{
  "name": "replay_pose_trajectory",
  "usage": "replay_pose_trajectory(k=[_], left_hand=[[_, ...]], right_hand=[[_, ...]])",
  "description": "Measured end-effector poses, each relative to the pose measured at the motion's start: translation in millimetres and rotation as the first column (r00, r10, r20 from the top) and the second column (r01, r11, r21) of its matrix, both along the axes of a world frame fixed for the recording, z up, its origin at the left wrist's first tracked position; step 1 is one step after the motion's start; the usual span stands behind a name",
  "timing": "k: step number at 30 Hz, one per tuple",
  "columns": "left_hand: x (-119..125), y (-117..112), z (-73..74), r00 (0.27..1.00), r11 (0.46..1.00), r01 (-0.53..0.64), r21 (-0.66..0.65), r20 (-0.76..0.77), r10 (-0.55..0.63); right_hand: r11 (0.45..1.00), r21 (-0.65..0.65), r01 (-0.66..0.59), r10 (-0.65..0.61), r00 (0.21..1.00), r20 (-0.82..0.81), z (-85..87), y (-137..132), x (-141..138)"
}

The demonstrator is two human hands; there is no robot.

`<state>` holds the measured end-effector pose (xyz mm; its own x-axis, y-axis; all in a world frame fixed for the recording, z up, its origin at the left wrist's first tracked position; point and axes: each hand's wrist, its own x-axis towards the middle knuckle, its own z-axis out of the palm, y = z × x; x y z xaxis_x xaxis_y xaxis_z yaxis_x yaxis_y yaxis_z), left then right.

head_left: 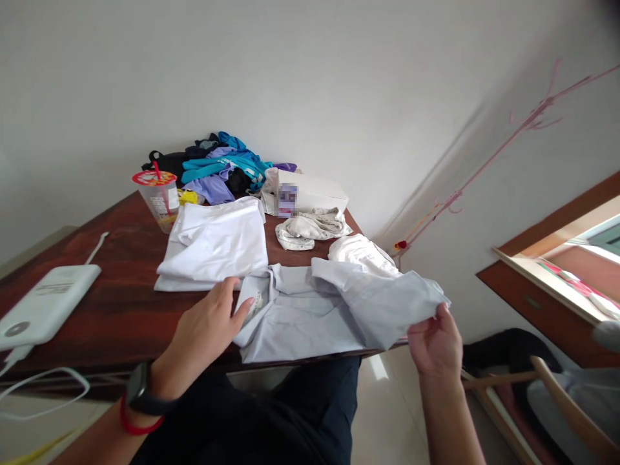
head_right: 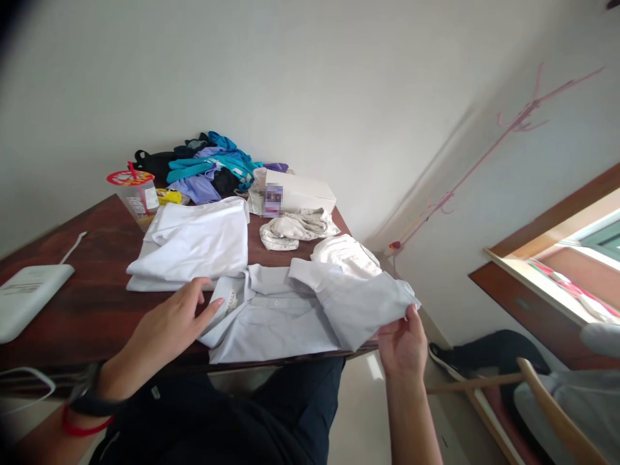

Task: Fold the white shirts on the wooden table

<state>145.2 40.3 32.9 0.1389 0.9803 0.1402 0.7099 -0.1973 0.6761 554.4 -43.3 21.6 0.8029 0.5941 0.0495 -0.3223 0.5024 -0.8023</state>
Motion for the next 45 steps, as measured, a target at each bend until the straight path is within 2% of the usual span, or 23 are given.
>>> replay_pose_trajectory(k=[1,2,3,4,5,6,7,9,11,12,14,15,17,21,26,29,32,35,38,41,45], left_hand=[[9.5,-0.1,7.8,1.000,0.996,0.011,0.091,0.023,-0.014],[21.2,2.7,14.4,0.995,0.986,0.075,0.148,0.061,-0.085],[35.0,9.1,19.4,0.973,0.965,0.186,0.184,0.102,-0.207],[50.4,19.5,23.0,0.923,0.921,0.331,0.206,0.134,-0.362],[67.1,34.0,25.4,0.848,0.851,0.473,0.228,0.144,-0.510],[84.4,52.0,27.1,0.758,0.757,0.605,0.247,0.113,-0.643],[101.9,72.8,28.3,0.676,0.672,0.701,0.241,0.075,-0.733],[135.6,117.2,30.6,0.574,0.573,0.790,0.217,0.063,-0.816],[164.8,155.5,32.0,0.507,0.513,0.854,0.080,0.092,-0.857],[176.8,169.6,31.9,0.473,0.468,0.881,-0.066,0.126,-0.872],[194.9,185.3,29.4,0.445,0.388,0.877,-0.283,0.177,-0.878],[201.0,187.7,27.2,0.443,0.365,0.867,-0.338,0.190,-0.876],[208.8,185.0,22.7,0.444,0.361,0.866,-0.345,0.201,-0.873],[217.6,175.0,19.2,0.416,0.362,0.893,-0.267,0.180,-0.892],[229.1,174.6,17.3,0.314,0.313,0.937,-0.157,-0.016,-0.949],[232.1,170.8,12.5,0.313,0.323,0.939,-0.114,-0.101,-0.944],[230.4,167.0,12.8,0.318,0.327,0.943,-0.070,-0.111,-0.942],[230.3,173.2,24.3,0.297,0.297,0.955,-0.001,-0.071,-0.952],[240.5,188.4,43.9,0.305,0.305,0.949,0.075,0.018,-0.952],[265.8,200.5,63.7,0.351,0.364,0.922,0.132,0.111,-0.930],[321.3,199.7,82.4,0.430,0.449,0.874,0.184,0.135,-0.893]], right_hand=[[1.000,-0.001,-0.005,0.005,1.000,-0.005,-1.0,0.8,2.9],[1.000,-0.006,-0.014,0.014,1.000,-0.013,-1.7,1.8,3.9],[1.000,-0.013,-0.028,0.028,0.999,-0.022,-2.1,2.8,3.3],[0.999,-0.022,-0.046,0.046,0.999,-0.028,-2.3,3.5,1.2],[0.997,-0.029,-0.071,0.071,0.997,-0.029,-2.4,4.0,-1.9],[0.995,-0.035,-0.095,0.095,0.995,-0.026,-2.3,4.1,-5.7],[0.992,-0.041,-0.116,0.116,0.993,-0.020,-2.0,3.9,-9.7],[0.988,-0.052,-0.145,0.145,0.989,-0.012,-1.1,3.0,-17.7],[0.984,-0.059,-0.169,0.168,0.986,-0.018,0.3,1.9,-24.7],[0.981,-0.063,-0.181,0.179,0.983,-0.029,1.0,1.4,-27.9],[0.977,-0.065,-0.203,0.200,0.978,-0.057,2.0,-0.1,-33.3],[0.976,-0.067,-0.209,0.205,0.976,-0.068,1.9,-1.2,-35.4],[0.971,-0.076,-0.226,0.221,0.973,-0.071,0.6,-4.0,-38.2],[0.948,-0.100,-0.302,0.301,0.953,-0.025,-5.1,-9.8,-38.8],[0.939,-0.104,-0.328,0.325,0.945,-0.046,-9.1,-12.2,-39.7],[0.936,-0.111,-0.335,0.332,0.942,-0.039,-8.8,-13.0,-41.6],[0.934,-0.111,-0.339,0.337,0.941,-0.031,-8.4,-15.3,-40.8],[0.936,-0.094,-0.339,0.336,0.941,-0.043,-6.3,-18.9,-35.7],[0.963,-0.055,-0.264,0.261,0.964,-0.057,1.6,-22.9,-25.8],[0.990,-0.001,-0.138,0.138,0.990,-0.037,15.9,-25.6,-8.2],[0.996,0.080,-0.050,0.048,0.998,0.032,34.2,-25.4,37.4]])
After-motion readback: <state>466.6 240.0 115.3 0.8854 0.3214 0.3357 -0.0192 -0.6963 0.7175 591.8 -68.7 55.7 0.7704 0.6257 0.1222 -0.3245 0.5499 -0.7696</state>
